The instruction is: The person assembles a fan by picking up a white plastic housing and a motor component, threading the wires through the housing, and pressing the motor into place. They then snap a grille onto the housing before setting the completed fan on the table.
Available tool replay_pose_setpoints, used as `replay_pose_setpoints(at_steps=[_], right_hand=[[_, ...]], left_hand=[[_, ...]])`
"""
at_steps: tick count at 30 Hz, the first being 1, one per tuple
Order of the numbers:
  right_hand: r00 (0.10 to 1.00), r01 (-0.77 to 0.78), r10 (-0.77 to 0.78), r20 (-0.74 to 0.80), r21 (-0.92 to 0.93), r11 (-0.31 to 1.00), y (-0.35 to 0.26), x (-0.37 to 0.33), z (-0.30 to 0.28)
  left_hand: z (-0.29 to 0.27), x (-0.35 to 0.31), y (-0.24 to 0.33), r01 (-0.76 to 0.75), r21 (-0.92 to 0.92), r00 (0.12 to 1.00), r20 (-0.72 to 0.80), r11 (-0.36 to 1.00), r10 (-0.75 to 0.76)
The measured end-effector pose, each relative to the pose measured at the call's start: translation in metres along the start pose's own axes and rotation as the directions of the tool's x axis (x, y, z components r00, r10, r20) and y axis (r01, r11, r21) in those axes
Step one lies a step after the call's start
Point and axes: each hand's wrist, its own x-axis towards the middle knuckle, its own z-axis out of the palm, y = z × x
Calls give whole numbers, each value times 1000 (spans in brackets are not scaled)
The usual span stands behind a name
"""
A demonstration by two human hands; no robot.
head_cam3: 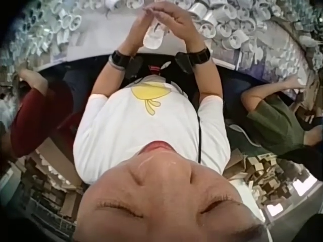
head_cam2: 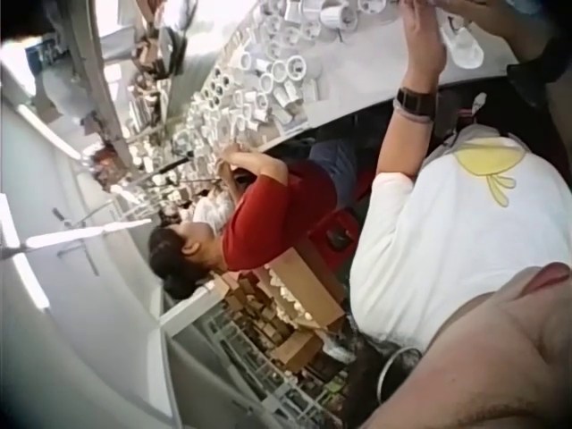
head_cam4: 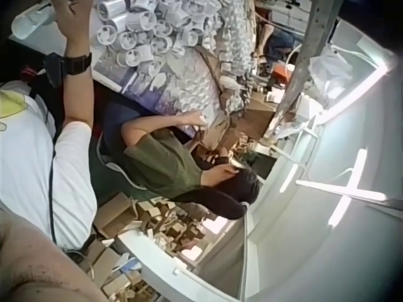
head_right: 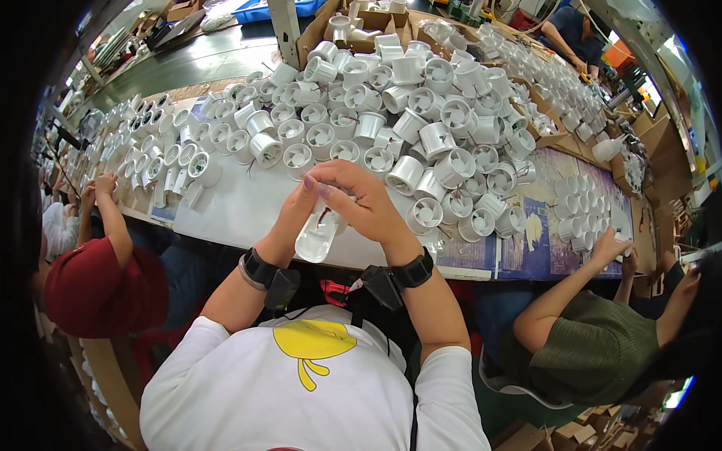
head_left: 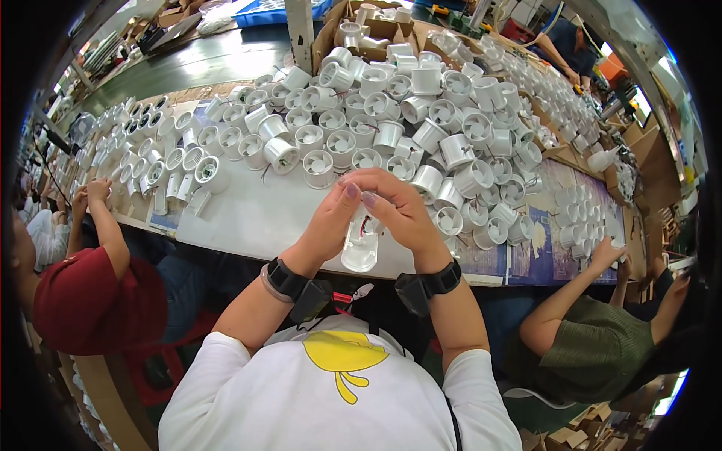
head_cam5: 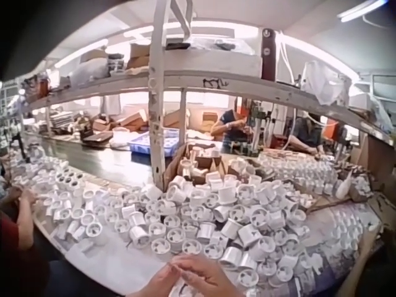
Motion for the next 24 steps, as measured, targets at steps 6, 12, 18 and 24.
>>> replay_pose_setpoints(at_steps=[6,12,18,24], right_hand=[[999,51,-52,-7,-10,999,1,-2,1],[998,56,-56,10,34,998,-1,0,2],[984,106,-123,-130,-130,986,-7,7,8],[990,127,-139,5,-446,886,-50,0,0]], left_hand=[[-2,-4,-2,12,-74,999,50,997,-9],[-7,-3,-2,-19,-65,991,128,998,27],[1,1,4,-75,-121,997,-36,990,71],[-22,5,25,-173,359,952,-178,917,250]])
